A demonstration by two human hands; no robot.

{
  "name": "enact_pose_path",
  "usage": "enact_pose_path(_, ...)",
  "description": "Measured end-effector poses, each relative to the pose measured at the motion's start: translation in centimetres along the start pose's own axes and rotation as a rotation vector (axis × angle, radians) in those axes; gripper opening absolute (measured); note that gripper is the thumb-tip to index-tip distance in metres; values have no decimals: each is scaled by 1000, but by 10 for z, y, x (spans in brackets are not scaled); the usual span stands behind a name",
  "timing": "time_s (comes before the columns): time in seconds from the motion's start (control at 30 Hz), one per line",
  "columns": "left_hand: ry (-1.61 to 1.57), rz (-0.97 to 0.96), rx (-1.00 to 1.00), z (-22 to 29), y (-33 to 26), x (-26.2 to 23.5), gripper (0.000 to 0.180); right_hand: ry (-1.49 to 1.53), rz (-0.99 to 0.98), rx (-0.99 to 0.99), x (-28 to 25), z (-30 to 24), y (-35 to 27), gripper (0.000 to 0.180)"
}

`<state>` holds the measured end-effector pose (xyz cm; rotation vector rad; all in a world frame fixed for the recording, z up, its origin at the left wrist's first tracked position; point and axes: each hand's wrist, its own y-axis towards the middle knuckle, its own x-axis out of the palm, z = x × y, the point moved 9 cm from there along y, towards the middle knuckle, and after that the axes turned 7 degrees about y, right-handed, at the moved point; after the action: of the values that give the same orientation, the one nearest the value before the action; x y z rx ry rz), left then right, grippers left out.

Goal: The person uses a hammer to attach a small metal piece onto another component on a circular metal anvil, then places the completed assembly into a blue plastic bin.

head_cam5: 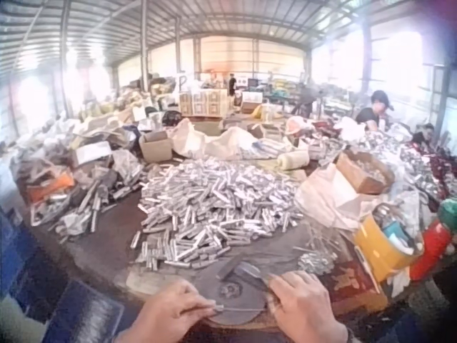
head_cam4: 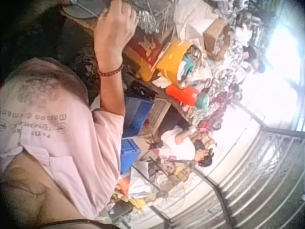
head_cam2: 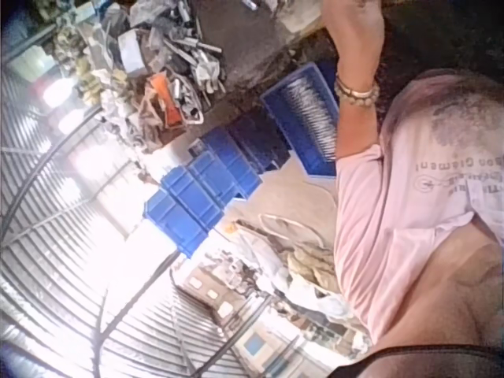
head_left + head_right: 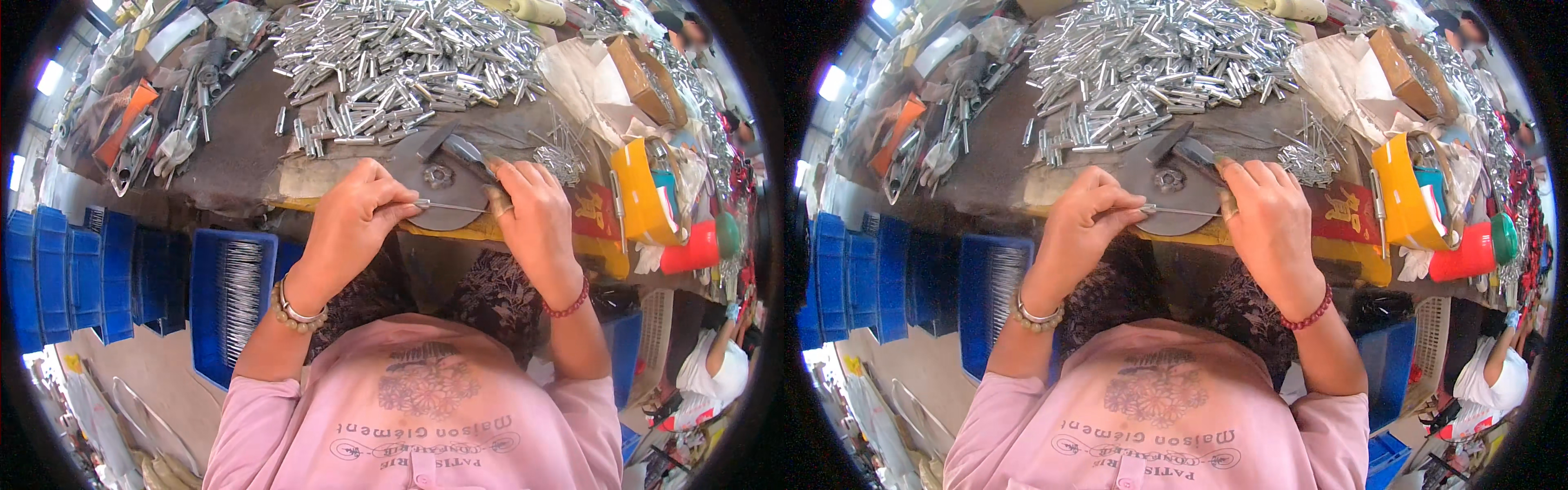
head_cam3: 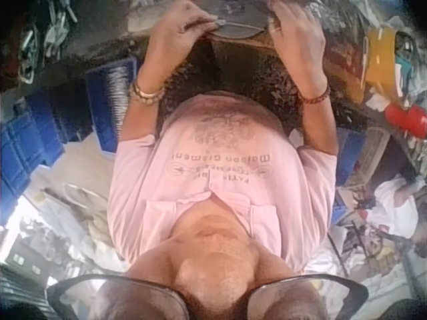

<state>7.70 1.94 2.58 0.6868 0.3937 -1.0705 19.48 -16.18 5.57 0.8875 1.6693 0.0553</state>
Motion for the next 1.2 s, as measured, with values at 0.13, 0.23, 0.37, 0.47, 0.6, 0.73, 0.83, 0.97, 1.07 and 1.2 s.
enact_pose_path(0.13,9,-14,-17,-4,-1,-1,13,73,62,28,-17,-3,-7,44)
enact_pose_path(0.23,20,-34,-25,-3,0,1,15,327,10,82,-30,-15,-20,48)
enact_pose_path(0.37,-19,-25,23,-3,0,2,17,266,172,-8,-51,-34,-38,43)
enact_pose_path(0.47,-4,-4,24,-1,1,0,15,153,33,-71,-33,-45,-54,40)
enact_pose_path(0.6,-59,-38,-47,-11,2,3,17,252,25,2,-29,-41,-50,41)
enact_pose_path(0.73,-34,-41,-17,-8,2,2,17,405,134,1,-60,-39,-39,48)
enact_pose_path(0.83,-40,-46,-22,-9,2,2,17,410,94,31,-56,-32,-39,48)
enact_pose_path(0.97,-51,-24,10,-9,2,1,18,418,101,8,-55,-37,-39,47)
enact_pose_path(1.07,-24,-19,15,-5,1,-1,18,429,83,12,-54,-37,-36,45)
enact_pose_path(1.2,-19,-35,-2,-6,2,1,18,398,46,79,-43,-14,-18,45)
